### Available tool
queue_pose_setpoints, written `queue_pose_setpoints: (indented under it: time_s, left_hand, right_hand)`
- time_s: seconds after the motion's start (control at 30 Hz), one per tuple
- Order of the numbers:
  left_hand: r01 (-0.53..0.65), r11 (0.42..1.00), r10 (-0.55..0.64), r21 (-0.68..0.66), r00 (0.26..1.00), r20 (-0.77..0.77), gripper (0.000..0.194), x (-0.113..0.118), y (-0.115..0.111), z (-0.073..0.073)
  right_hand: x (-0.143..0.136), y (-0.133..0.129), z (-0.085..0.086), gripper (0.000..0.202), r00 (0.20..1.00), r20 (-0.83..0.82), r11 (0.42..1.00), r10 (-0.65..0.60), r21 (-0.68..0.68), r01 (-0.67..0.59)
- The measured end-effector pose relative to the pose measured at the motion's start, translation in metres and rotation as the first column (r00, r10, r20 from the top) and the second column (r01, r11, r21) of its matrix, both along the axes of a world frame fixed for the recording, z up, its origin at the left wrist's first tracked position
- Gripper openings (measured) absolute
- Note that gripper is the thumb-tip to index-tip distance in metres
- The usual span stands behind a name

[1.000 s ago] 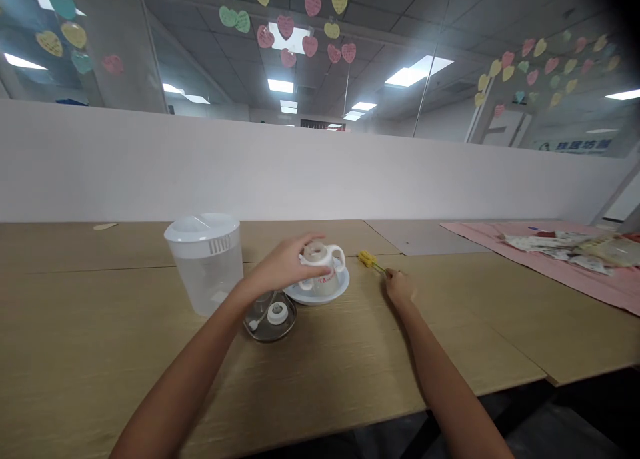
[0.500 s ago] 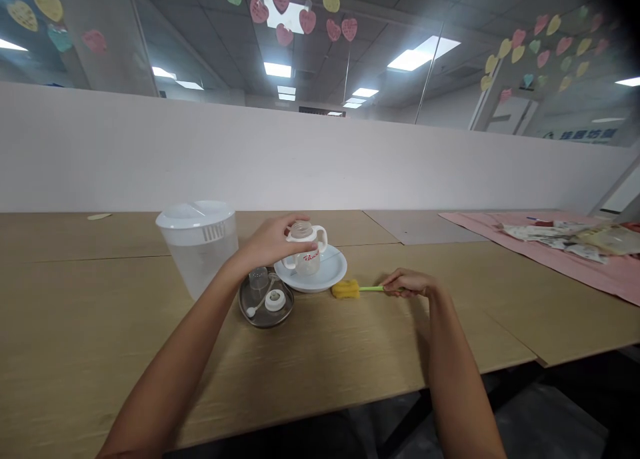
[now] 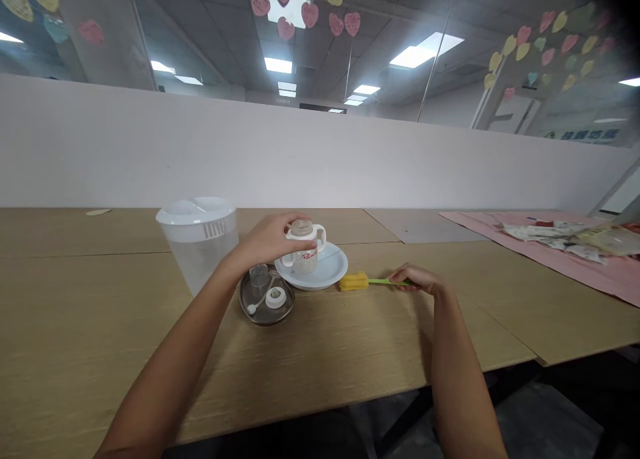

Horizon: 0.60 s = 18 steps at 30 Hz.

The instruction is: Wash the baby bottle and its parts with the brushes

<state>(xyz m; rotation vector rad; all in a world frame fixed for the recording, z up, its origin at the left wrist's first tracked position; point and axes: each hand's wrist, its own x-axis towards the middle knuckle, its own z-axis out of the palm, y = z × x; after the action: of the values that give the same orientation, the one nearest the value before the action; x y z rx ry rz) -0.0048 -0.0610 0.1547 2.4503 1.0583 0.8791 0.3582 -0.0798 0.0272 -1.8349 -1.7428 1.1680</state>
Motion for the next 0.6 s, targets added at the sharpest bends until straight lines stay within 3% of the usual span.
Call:
queue_pose_setpoints:
  time_s: [0.4, 0.6]
  left_hand:
    - [-0.031, 1.000, 0.030, -0.004, 0.994, -0.101, 0.049, 0.008, -0.006, -0.003]
    - [-0.038, 0.999, 0.038, 0.003, 0.990, -0.134, 0.048, 0.009, -0.007, -0.004]
  right_hand:
    - [-0.026, 0.015, -0.007, 0.044, 0.991, -0.067, 0.991, 0.114, -0.064, -0.118]
    - [-0.036, 0.016, -0.005, 0.040, 0.975, -0.117, 0.976, 0.189, -0.089, -0.200]
